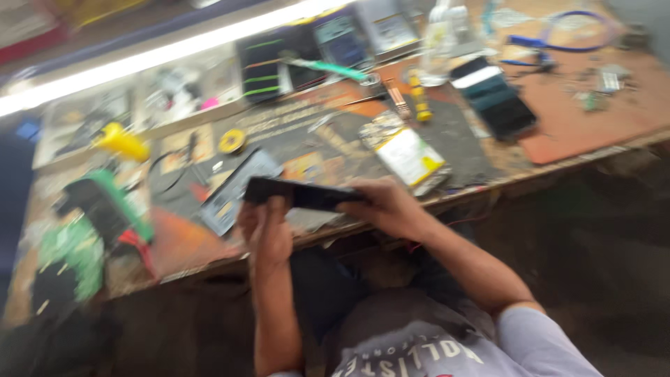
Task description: The person disassembles a smartphone at a workbench, removing components including the battery and various internal panels by hand.
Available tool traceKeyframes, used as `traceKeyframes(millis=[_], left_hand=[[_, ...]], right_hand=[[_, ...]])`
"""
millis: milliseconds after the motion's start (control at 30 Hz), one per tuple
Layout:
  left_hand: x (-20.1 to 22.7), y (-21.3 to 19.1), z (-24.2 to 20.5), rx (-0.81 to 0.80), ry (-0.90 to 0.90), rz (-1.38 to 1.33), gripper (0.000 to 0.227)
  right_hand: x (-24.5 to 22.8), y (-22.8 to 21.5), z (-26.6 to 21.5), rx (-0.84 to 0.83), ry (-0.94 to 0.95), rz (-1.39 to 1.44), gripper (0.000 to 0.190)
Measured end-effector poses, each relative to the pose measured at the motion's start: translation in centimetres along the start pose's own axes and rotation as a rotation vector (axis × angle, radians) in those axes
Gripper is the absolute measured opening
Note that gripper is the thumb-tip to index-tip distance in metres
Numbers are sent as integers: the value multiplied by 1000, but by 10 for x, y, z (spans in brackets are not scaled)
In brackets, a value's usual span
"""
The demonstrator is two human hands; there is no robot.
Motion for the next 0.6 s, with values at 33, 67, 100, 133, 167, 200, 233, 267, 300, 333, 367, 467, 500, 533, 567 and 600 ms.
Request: traceKeyframes(millis=[33,67,100,133,167,200,233,267,300,333,367,467,500,533,567,600], left_hand=[[-6,-1,0,37,-18,202,26],[-13,1,7,65,-128,-121,31],[-21,14,12,91,-258,-431,36],[-12,22,9,11,-248,-452,34],[6,23,9,-63,-226,-470,32],[8,32,13,-55,-193,-467,33],[14,34,16,-28,-140,-465,35],[16,38,18,-38,-134,-463,34],[20,39,16,-37,-127,-453,33],[20,42,16,-35,-121,-442,31],[21,45,16,-38,-124,-429,29],[26,47,15,-59,-123,-409,25],[25,46,16,-72,-115,-417,24],[23,43,16,-84,-107,-425,22],[16,40,14,-90,-114,-408,24],[7,33,12,-95,-121,-391,26]], right_hand=[[5,-4,-1,-2,-13,95,22],[6,-8,1,24,-76,45,24],[7,-7,3,56,-134,1,27],[17,-5,7,5,-20,61,26],[24,-1,10,-55,80,130,24],[23,-4,6,-31,45,156,26],[19,-7,5,-28,-1,169,28],[15,-9,4,-27,-49,181,29],[16,-10,3,-38,-13,170,30],[17,-11,2,-49,22,159,31],[17,-12,2,-67,54,146,32],[8,-16,0,-38,-55,139,35],[11,-15,0,-51,-2,128,35],[15,-13,1,-64,51,118,34],[19,-13,1,-79,102,102,34],[18,-16,1,-86,28,189,34]])
Point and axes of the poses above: each hand's wrist, its own z-axis towards the middle knuckle, its own y-axis out of the palm, x = y × z, the point moved 6 cm from there along z, towards the middle knuckle, and after that the axes turned 11 degrees about y, right-handed, at the moved point
